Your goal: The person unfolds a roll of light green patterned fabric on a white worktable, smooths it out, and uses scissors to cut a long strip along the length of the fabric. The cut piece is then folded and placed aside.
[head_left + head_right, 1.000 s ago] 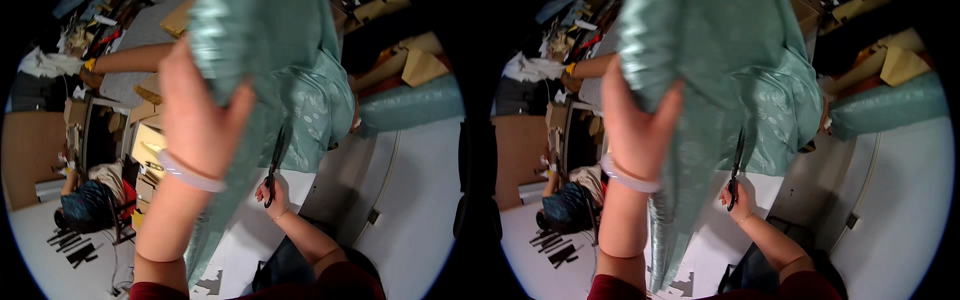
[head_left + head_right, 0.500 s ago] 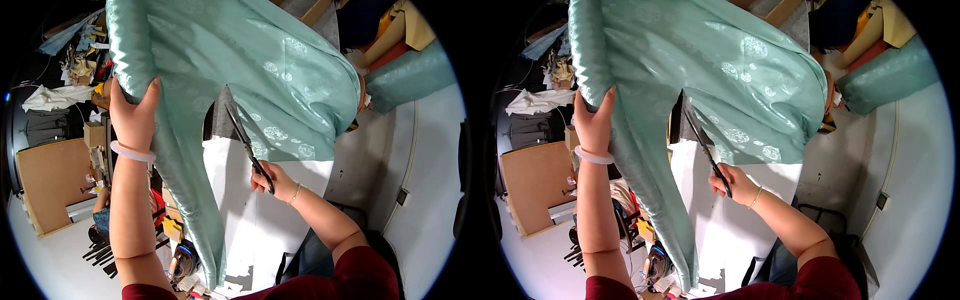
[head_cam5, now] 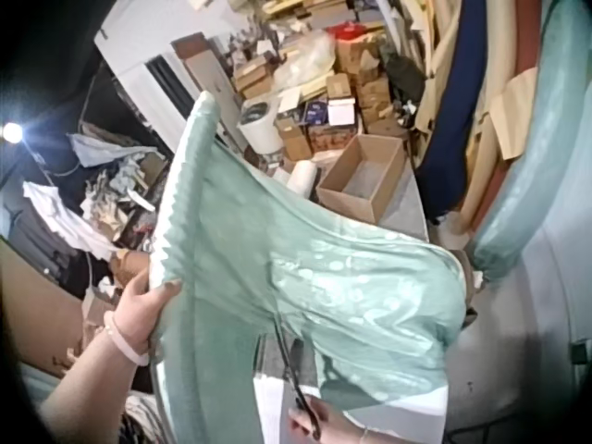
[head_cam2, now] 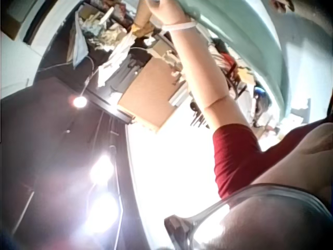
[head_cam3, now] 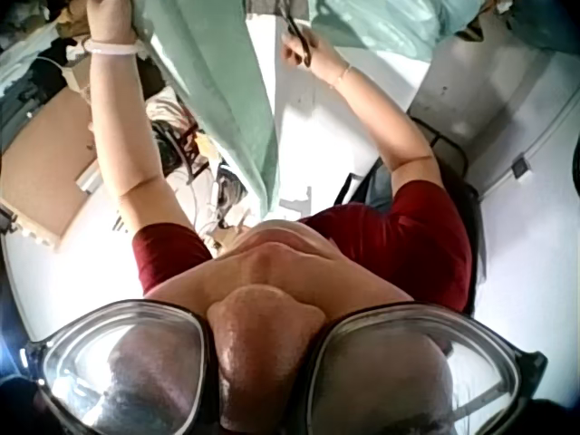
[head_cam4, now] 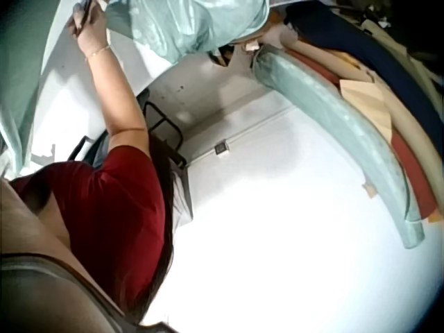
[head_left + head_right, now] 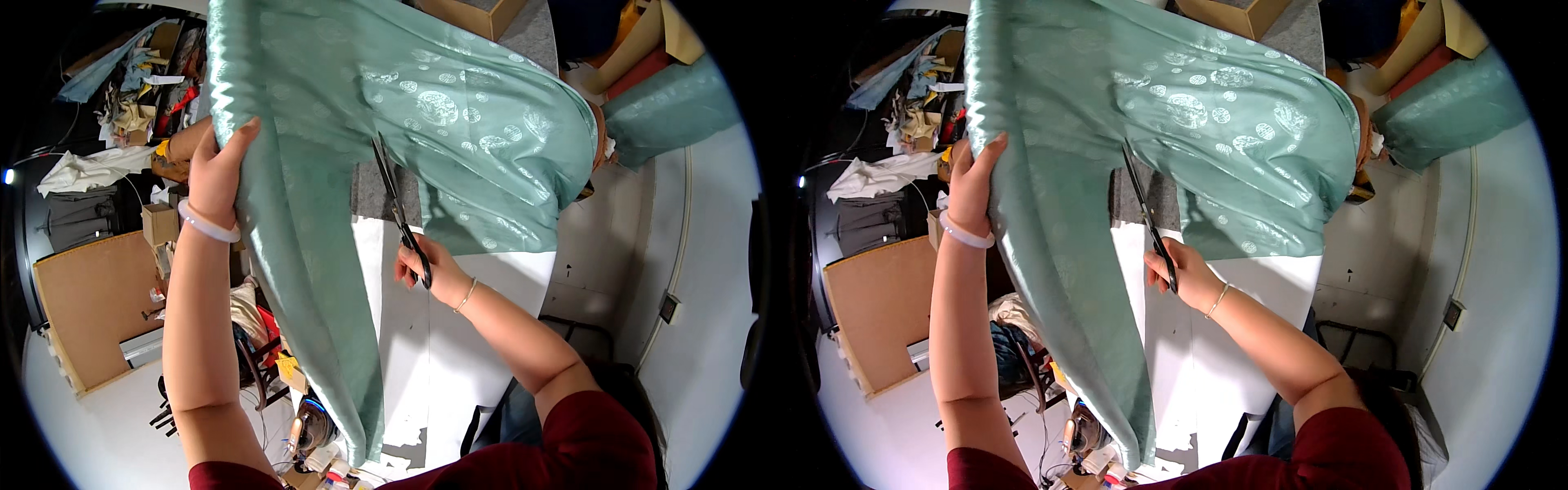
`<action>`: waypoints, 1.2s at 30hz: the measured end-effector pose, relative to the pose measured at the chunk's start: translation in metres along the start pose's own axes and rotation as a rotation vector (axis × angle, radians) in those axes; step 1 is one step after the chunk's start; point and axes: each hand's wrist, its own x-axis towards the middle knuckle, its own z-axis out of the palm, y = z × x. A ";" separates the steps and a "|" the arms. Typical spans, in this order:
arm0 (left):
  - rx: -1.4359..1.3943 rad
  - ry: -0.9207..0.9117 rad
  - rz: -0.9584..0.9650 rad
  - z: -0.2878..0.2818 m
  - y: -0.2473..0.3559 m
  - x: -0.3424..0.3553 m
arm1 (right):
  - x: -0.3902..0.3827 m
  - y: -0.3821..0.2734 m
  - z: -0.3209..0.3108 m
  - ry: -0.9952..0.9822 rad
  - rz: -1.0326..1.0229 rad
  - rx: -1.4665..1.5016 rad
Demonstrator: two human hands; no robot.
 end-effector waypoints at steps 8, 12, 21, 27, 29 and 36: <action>0.023 0.031 0.044 -0.006 -0.041 0.019 | 0.016 0.018 -0.010 0.058 0.041 -0.007; -0.091 0.007 0.021 -0.026 -0.038 0.014 | 0.012 0.023 -0.013 0.067 0.025 -0.050; -0.231 -0.102 -0.163 -0.037 -0.013 -0.001 | 0.027 0.020 -0.005 -0.038 -0.087 0.025; -0.243 -0.121 -0.173 -0.046 -0.032 0.014 | 0.049 -0.007 -0.007 -0.118 -0.171 0.151; -0.270 -0.136 -0.211 -0.050 -0.034 0.016 | 0.053 -0.011 -0.012 -0.171 -0.165 0.168; -0.293 -0.109 -0.247 -0.056 -0.035 0.013 | 0.051 -0.016 -0.022 -0.225 -0.115 0.184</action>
